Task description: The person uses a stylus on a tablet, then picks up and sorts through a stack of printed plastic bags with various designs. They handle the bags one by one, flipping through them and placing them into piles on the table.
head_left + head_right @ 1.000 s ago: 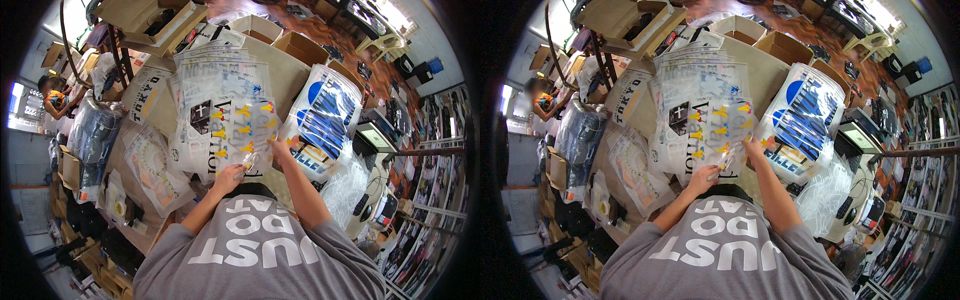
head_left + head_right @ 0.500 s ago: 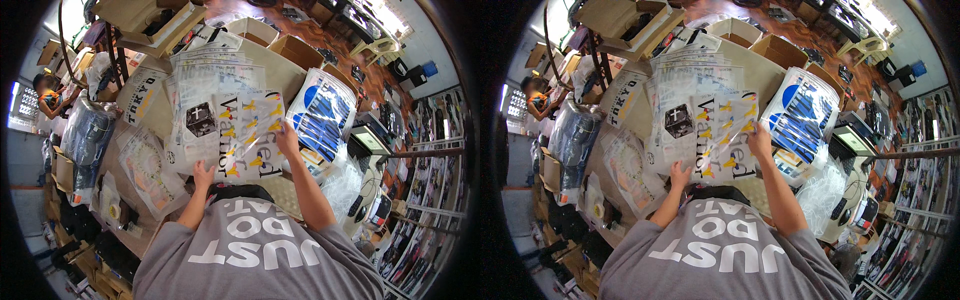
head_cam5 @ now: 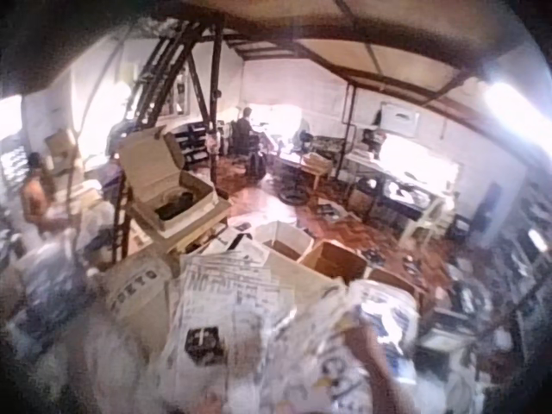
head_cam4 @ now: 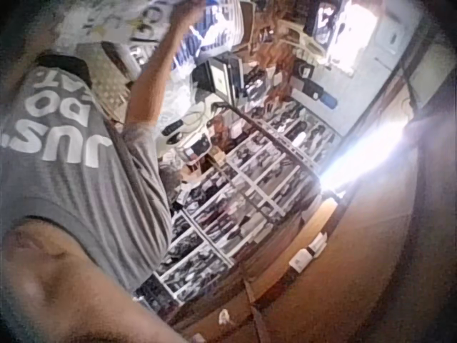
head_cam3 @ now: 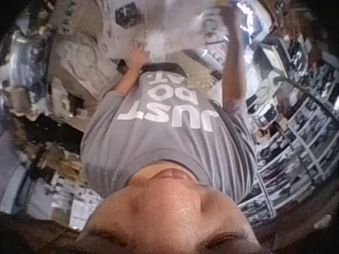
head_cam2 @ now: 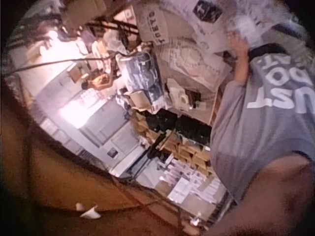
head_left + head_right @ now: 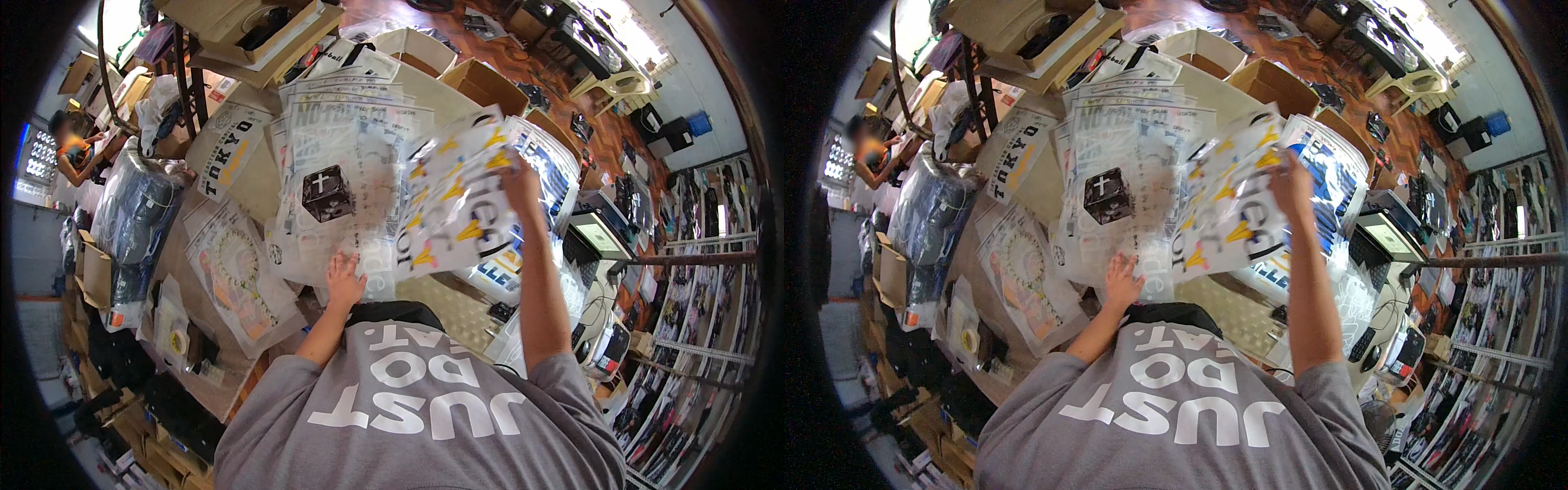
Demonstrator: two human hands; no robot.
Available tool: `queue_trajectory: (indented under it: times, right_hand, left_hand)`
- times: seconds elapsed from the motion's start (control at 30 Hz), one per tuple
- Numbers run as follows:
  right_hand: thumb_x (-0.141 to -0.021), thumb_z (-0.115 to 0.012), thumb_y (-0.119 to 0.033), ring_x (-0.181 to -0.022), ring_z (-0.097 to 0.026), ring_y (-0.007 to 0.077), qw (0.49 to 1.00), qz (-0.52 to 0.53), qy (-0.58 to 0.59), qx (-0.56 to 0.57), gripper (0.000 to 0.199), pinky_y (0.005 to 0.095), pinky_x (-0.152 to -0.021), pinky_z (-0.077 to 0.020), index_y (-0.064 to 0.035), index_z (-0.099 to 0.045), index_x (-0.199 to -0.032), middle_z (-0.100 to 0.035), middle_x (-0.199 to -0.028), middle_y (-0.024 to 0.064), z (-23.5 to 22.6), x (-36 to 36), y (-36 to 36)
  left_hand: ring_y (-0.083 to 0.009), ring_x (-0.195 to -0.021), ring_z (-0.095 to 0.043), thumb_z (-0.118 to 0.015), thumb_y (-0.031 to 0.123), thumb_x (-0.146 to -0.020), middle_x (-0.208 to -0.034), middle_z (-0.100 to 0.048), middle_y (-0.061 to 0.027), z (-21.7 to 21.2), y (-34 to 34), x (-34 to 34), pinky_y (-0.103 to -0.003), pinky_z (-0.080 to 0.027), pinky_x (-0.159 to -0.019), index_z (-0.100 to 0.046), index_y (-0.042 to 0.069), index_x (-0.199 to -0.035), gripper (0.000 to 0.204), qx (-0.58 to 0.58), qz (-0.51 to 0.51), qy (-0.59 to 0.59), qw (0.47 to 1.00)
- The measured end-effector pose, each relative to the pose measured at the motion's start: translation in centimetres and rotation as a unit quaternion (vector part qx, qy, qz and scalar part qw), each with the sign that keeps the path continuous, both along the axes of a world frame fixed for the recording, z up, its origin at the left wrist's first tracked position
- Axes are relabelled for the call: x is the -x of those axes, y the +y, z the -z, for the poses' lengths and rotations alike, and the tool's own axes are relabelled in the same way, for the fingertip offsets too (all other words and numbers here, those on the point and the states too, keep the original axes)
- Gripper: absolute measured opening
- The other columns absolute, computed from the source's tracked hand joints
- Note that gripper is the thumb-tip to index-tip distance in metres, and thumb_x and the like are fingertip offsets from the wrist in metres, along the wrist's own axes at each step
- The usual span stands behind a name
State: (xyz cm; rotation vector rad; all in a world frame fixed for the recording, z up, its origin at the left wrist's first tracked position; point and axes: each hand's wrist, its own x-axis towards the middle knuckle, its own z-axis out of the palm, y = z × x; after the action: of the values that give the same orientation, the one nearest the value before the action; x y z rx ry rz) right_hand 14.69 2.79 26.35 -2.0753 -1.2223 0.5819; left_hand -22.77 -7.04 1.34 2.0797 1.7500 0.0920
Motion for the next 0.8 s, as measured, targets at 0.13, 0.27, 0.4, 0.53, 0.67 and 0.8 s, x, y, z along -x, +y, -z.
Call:
queue_trajectory:
  times: [0.13, 0.27, 0.4, 0.53, 0.67, 0.8]
  right_hand:
    - [-0.082, -0.061, -0.012, -0.061, -0.057, 0.0112, 0.994, 0.079, 0.016, -0.077, 0.039, 0.0267, -0.05, -0.0469, -0.011, -0.055, -0.121, -0.062, -0.076, 0.0057, -4.4, -9.3, -3.5]
    - [-0.08, -0.062, -0.012, -0.058, -0.055, 0.0101, 0.971, 0.193, 0.119, -0.073, 0.027, 0.0257, -0.047, -0.043, -0.005, -0.058, -0.107, -0.059, -0.072, 0.0033, 0.7, -19.5, -10.5]
    - [-0.075, -0.059, -0.003, -0.05, -0.053, 0.0139, 0.95, 0.294, 0.084, 0.066, 0.026, 0.0285, -0.043, -0.0407, -0.002, -0.058, -0.101, -0.059, -0.067, 0.0064, 9.9, -23.6, -16.2]
    - [-0.076, -0.062, -0.002, -0.056, -0.057, 0.014, 0.942, 0.302, 0.13, 0.067, 0.031, 0.0288, -0.048, -0.0459, -0.0012, -0.057, -0.107, -0.062, -0.075, 0.006, 15.2, -22.6, -19.0]
    - [-0.081, -0.067, -0.019, -0.095, -0.056, 0.0186, 0.964, 0.218, 0.146, 0.039, 0.052, 0.0322, -0.079, -0.0465, 0.0009, -0.049, -0.125, -0.059, -0.11, 0.012, 15.6, -24.5, -19.0]
    - [-0.084, -0.064, -0.028, -0.118, -0.049, 0.0271, 0.966, 0.257, 0.002, 0.024, 0.061, 0.0348, -0.097, -0.0376, 0.0023, -0.041, -0.132, -0.049, -0.128, 0.0229, 9.9, -20.0, -17.0]
  left_hand:
    - [-0.0341, -0.132, -0.027, -0.066, 0.041, -0.076, -0.144, -0.028, -0.0166, -0.2, -0.1, -1.0, -0.047, -0.027, -0.105, -0.035, 0.008, -0.138, 0.077, 0.005, -0.035, 0.005, 0.999]
    - [-0.0327, -0.13, -0.03, -0.07, 0.038, -0.072, -0.141, -0.031, -0.0172, -3.2, 0.5, -2.0, -0.044, -0.028, -0.105, -0.032, 0.002, -0.138, 0.084, 0.007, -0.027, 0.047, 0.999]
    - [-0.033, -0.123, -0.037, -0.074, 0.034, -0.069, -0.134, -0.038, -0.0151, -1.3, 1.2, -0.8, -0.043, -0.035, -0.1, -0.039, 0.006, -0.134, 0.079, -0.02, -0.019, 0.051, 0.998]
    - [-0.0325, -0.114, -0.044, -0.076, 0.032, -0.068, -0.125, -0.043, -0.0125, 0.8, 2.9, 1.2, -0.042, -0.042, -0.092, -0.046, 0.01, -0.129, 0.072, 0.013, -0.033, -0.013, 0.999]
    - [-0.0307, -0.111, -0.047, -0.075, 0.028, -0.07, -0.123, -0.045, -0.0113, -1.0, 3.8, -0.1, -0.041, -0.044, -0.09, -0.05, 0.01, -0.125, 0.063, -0.032, -0.057, -0.025, 0.998]
    - [-0.0299, -0.113, -0.047, -0.076, 0.029, -0.07, -0.129, -0.043, -0.0109, -3.4, 3.8, -1.6, -0.04, -0.044, -0.089, -0.054, 0.01, -0.122, 0.059, 0.03, -0.05, 0.072, 0.996]
